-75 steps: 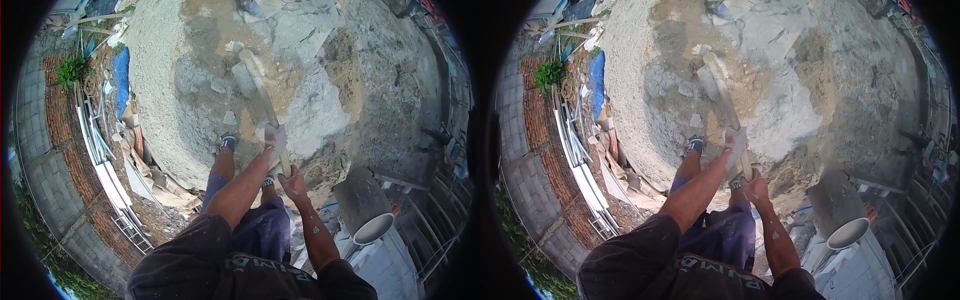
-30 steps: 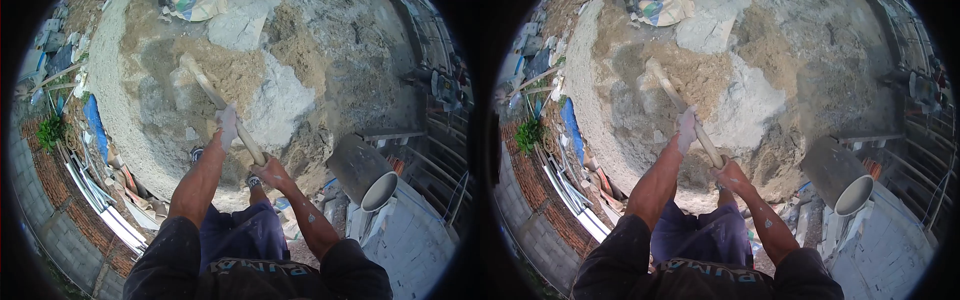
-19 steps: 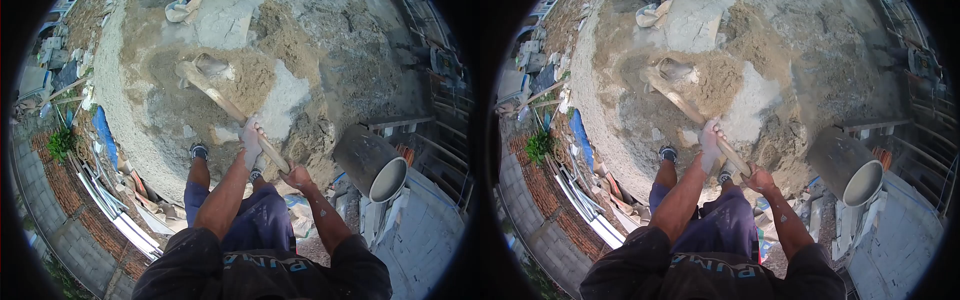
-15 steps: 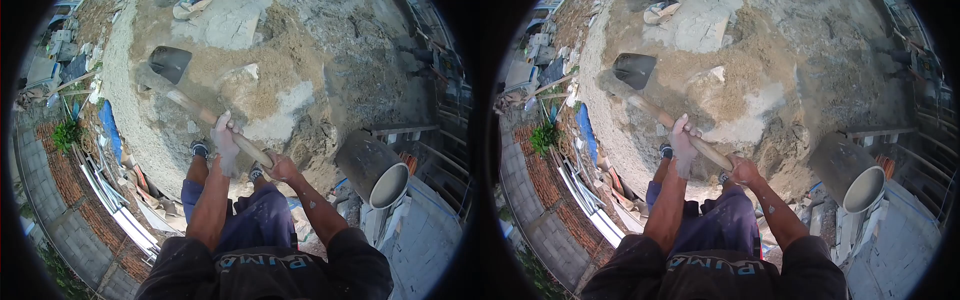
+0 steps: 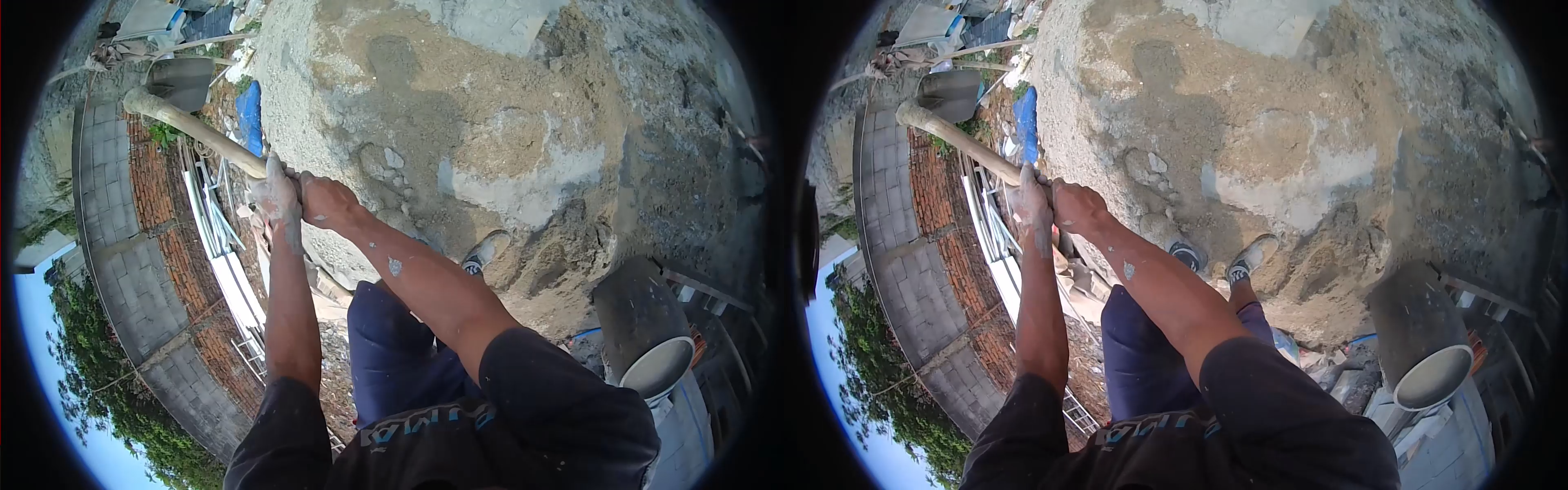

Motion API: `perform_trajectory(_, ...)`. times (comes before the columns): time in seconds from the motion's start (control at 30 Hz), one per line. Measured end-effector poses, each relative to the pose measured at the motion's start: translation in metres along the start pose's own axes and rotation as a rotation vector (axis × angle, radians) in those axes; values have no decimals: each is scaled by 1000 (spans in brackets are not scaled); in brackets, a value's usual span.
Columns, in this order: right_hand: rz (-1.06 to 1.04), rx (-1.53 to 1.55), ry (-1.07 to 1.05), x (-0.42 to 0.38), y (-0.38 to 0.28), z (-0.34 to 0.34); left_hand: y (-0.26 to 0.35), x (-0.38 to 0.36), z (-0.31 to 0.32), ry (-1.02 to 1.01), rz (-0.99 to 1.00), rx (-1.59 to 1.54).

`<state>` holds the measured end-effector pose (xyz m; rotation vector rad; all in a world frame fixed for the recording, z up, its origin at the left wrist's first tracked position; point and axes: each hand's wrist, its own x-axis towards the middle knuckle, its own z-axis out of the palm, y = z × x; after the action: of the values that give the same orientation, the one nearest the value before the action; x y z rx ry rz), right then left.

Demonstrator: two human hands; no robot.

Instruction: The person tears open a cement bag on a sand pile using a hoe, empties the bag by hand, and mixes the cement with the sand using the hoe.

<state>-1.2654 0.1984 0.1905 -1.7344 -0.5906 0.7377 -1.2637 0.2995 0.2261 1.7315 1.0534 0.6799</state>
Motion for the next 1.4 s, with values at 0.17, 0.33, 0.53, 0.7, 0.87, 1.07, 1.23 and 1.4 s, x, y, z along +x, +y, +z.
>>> perform_trajectory(0.17, 417, 21, -141, -61, 147, 40, -195, -55, 37, -341, -672, 251)
perform_trajectory(0.33, 477, 16, -167, -97, 147, -33, -197, -98, 66, -485, -984, -86)
perform_trajectory(0.53, 539, -110, -253, -155, 138, -129, -171, -96, 121, -321, -1200, -506)
perform_trajectory(0.7, 756, -77, -216, -233, 98, -199, -158, -152, 156, -446, -1259, -577)
perform_trajectory(0.87, 978, -125, -65, -307, 72, -219, -135, -239, 193, -596, -1418, -600)
perform_trajectory(1.07, 1054, -523, 42, -388, 91, -200, -127, -313, 203, -744, -1595, -655)
perform_trajectory(1.23, 1059, -709, -23, -388, 132, -166, -116, -285, 172, -789, -1452, -837)
perform_trajectory(1.4, 667, -508, -156, -278, 139, -98, -82, -148, 89, -665, -1050, -873)
